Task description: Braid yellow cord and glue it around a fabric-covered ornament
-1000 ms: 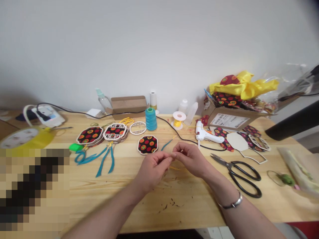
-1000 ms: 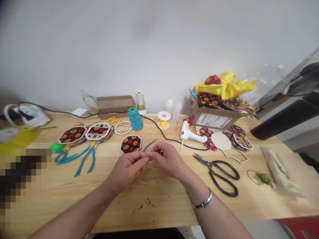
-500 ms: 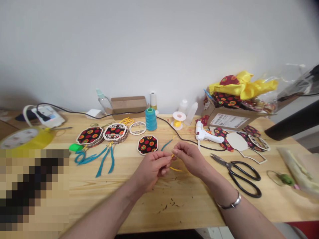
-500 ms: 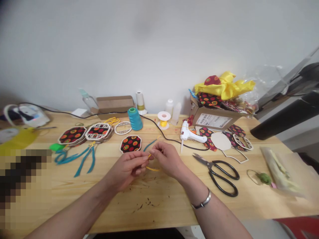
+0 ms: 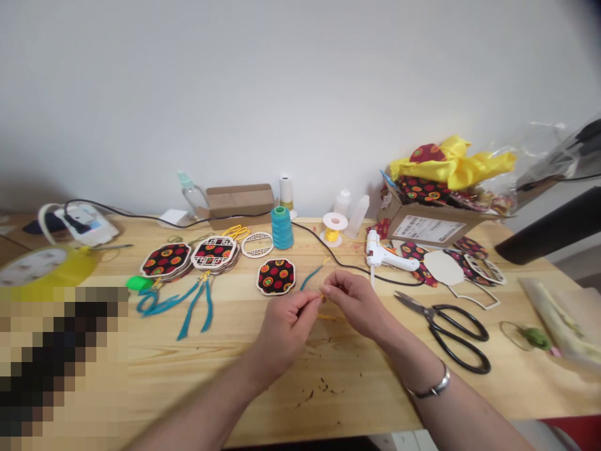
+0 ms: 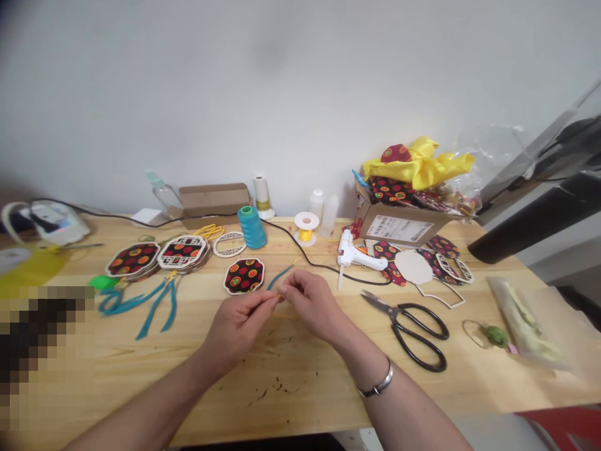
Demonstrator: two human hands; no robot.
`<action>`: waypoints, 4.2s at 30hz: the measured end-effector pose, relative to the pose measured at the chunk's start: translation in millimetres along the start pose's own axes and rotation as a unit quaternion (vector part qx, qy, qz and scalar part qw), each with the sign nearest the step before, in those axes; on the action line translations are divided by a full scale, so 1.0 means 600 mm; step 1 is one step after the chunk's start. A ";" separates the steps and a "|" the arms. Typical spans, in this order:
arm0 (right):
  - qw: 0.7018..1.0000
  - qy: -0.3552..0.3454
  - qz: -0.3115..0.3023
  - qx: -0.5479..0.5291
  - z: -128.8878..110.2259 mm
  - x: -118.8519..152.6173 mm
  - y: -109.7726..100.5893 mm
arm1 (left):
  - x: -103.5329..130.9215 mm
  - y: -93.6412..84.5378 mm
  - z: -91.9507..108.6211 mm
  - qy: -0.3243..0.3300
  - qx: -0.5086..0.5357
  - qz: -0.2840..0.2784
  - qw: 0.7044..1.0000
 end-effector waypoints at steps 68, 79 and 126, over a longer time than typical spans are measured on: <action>0.914 -0.123 -0.045 0.383 0.000 -0.081 0.128 | 0.053 0.023 0.036 -0.047 0.401 -0.348 0.846; 0.898 -0.142 0.009 0.416 -0.046 -0.004 0.027 | 0.032 -0.005 0.020 -0.062 0.479 -0.258 0.836; 0.867 -0.070 0.014 0.493 -0.021 0.003 0.017 | -0.031 -0.077 -0.069 -0.199 0.483 0.029 0.852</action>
Point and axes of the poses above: each hand's wrist, its own x-axis away from the middle knuckle, its own y-axis out of the palm, z = x × y, the point moved 6 cm from there along -x, towards the middle knuckle, and after that the axes turned 15 degrees about -x, right-handed, at the moved point
